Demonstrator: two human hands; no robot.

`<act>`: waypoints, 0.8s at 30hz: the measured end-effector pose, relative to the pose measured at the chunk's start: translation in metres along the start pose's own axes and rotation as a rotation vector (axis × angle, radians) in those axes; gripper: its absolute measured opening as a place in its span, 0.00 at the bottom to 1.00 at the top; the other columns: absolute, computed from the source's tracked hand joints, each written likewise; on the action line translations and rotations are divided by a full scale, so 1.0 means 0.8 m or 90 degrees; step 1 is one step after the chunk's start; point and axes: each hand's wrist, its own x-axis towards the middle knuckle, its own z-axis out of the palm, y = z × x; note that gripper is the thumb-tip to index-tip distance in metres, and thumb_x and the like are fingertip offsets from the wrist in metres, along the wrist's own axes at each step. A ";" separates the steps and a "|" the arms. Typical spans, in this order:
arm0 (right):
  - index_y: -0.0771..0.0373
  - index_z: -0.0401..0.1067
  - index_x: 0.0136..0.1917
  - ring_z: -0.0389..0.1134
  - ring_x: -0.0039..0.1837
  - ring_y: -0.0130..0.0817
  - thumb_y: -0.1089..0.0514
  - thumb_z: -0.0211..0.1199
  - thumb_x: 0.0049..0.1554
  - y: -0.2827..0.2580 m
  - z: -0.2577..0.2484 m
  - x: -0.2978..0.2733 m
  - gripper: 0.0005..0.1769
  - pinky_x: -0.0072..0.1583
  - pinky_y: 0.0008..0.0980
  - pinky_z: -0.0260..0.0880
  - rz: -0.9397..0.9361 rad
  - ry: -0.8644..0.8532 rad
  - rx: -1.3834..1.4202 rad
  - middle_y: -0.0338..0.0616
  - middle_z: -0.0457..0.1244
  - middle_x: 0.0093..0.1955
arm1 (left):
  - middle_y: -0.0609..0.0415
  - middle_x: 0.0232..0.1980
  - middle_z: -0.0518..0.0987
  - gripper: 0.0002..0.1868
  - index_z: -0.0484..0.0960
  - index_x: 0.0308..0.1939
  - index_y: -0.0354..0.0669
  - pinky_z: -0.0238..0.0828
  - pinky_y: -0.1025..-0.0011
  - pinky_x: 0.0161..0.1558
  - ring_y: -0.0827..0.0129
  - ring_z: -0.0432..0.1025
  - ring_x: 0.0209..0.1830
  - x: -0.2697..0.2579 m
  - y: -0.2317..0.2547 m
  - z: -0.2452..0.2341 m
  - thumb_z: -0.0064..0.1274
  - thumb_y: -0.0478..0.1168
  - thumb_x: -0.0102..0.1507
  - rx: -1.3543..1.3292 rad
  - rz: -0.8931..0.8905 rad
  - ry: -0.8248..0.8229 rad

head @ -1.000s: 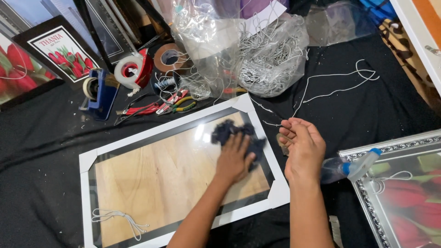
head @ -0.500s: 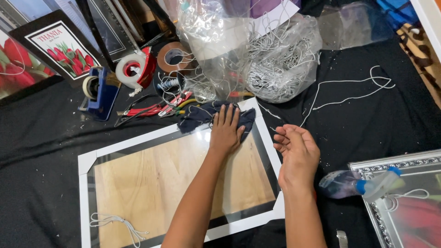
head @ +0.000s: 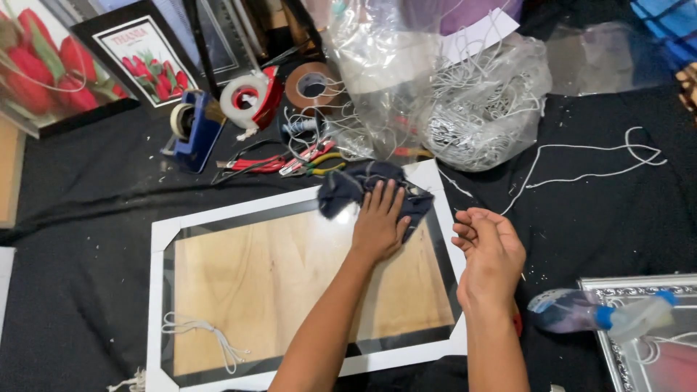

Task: The person wipes the glass surface of a picture frame with a cloth, moving it across the pane.

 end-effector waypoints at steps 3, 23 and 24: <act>0.62 0.71 0.52 0.69 0.40 0.25 0.62 0.55 0.61 0.004 -0.004 0.000 0.07 0.43 0.20 0.72 -0.002 -0.007 -0.018 0.44 0.69 0.43 | 0.50 0.84 0.54 0.38 0.59 0.80 0.58 0.52 0.48 0.75 0.47 0.47 0.84 -0.016 -0.042 -0.022 0.38 0.66 0.69 0.019 0.008 0.010; 0.61 0.71 0.50 0.69 0.38 0.24 0.62 0.56 0.60 0.027 0.017 -0.024 0.05 0.39 0.18 0.71 -0.012 -0.023 -0.054 0.44 0.70 0.43 | 0.30 0.82 0.50 0.42 0.55 0.79 0.30 0.32 0.46 0.80 0.37 0.41 0.84 -0.060 -0.016 -0.080 0.41 0.56 0.68 -0.007 -0.276 -0.009; 0.61 0.71 0.50 0.70 0.38 0.24 0.61 0.56 0.60 0.032 0.017 -0.021 0.05 0.39 0.18 0.71 -0.017 -0.026 -0.062 0.45 0.70 0.43 | 0.31 0.82 0.52 0.42 0.56 0.79 0.31 0.32 0.48 0.80 0.39 0.42 0.84 -0.049 0.014 -0.068 0.41 0.55 0.68 -0.037 -0.178 -0.037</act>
